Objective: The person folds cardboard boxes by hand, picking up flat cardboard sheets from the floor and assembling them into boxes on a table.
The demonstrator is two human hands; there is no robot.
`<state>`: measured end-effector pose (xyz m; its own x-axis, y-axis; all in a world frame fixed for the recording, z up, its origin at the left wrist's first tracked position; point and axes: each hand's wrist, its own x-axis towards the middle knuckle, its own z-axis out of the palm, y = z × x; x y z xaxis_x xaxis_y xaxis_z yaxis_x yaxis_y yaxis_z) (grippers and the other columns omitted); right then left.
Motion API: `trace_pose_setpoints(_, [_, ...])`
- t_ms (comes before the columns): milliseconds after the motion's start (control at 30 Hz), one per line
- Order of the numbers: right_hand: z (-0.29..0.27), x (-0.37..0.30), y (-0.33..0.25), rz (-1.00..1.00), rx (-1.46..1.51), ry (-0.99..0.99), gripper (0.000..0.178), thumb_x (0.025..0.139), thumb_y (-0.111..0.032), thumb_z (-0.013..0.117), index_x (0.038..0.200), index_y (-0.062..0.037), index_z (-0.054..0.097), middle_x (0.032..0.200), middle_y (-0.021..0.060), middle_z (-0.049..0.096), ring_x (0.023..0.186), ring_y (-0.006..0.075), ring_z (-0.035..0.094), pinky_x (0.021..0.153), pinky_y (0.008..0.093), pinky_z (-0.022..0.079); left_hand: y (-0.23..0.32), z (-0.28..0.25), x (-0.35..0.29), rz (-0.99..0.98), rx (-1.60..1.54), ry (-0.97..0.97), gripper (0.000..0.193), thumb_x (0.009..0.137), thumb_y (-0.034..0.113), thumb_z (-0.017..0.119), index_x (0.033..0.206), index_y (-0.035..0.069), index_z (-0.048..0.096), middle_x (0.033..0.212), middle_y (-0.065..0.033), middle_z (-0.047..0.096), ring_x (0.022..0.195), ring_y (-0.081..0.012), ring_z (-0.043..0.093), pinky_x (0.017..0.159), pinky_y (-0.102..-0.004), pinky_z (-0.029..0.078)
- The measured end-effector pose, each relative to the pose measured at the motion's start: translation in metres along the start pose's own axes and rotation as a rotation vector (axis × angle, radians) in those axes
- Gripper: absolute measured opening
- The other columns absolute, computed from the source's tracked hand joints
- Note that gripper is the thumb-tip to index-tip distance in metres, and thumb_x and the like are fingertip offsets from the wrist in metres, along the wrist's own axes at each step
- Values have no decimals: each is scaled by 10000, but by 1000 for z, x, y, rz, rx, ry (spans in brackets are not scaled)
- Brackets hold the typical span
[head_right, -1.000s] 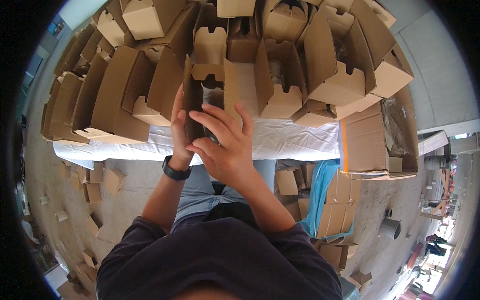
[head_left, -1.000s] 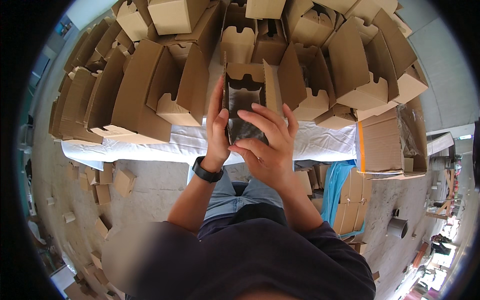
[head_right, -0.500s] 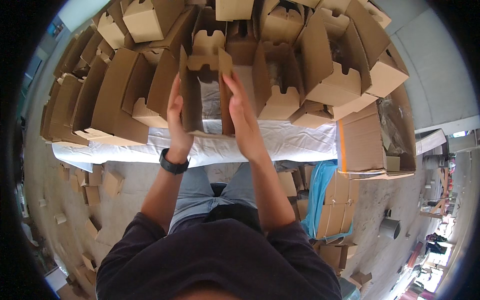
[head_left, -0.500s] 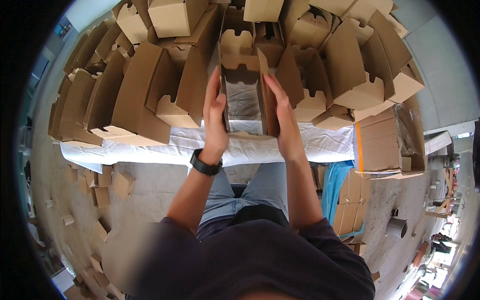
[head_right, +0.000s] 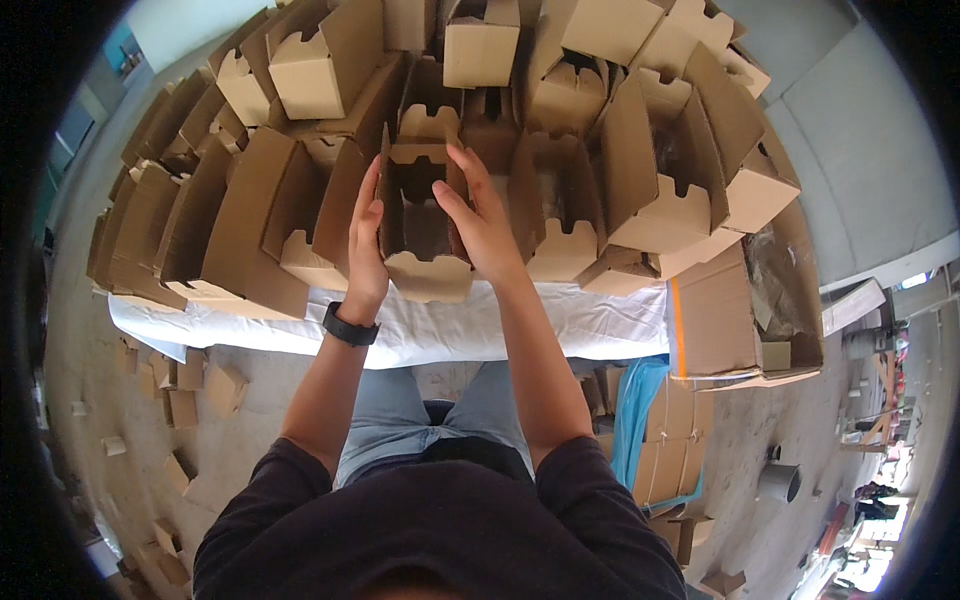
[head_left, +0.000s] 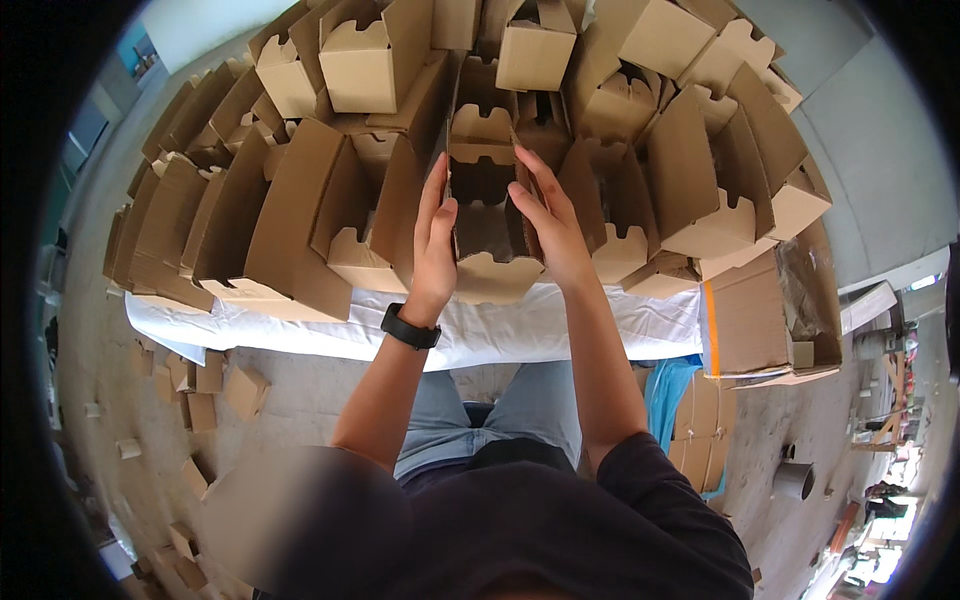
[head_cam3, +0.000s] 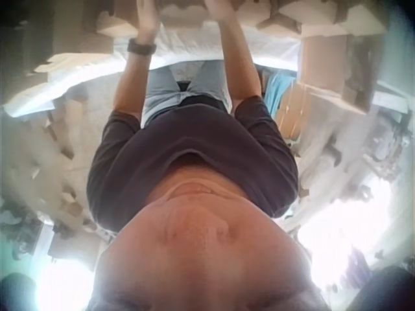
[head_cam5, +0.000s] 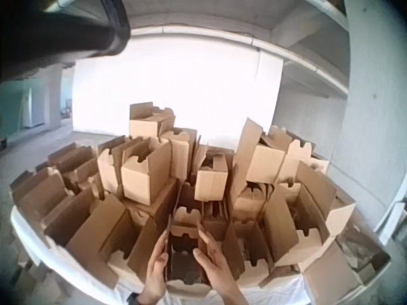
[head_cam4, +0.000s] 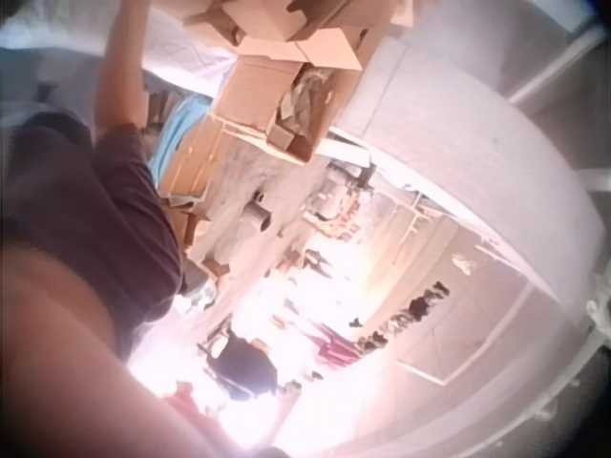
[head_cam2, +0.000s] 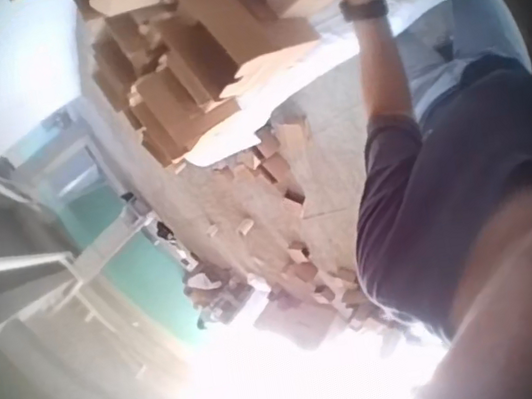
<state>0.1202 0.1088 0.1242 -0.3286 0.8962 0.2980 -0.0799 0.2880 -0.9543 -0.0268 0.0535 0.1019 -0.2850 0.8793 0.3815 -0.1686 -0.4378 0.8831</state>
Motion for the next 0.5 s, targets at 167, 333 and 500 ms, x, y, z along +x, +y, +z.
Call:
trace_pose_setpoints(167, [-3,14,-18,-115,-485,-8,500,840,-163,609,1335,-103,574,1561,156,300,1473,260,224,1167,414,181,-2,-1,3,12,6,0,573,993,242,380,1505,1,289,1564,-124,297,1452,-223,248,1163,-324,188])
trace_pose_setpoints(333, [2,27,-42,-195,-1180,-178,440,784,-138,575,1212,-83,662,1571,93,293,1474,270,207,1182,533,136,1,2,4,28,29,15,560,991,213,377,1502,0,296,1558,-119,311,1445,-218,263,1158,-317,199])
trace_pose_setpoints(500, [7,38,-57,-355,-1479,-309,282,813,-111,570,1054,-60,707,1349,78,561,1352,217,416,1167,550,177,-2,1,3,46,93,32,573,990,256,366,1498,-3,306,1552,-123,324,1443,-219,267,1160,-319,194])
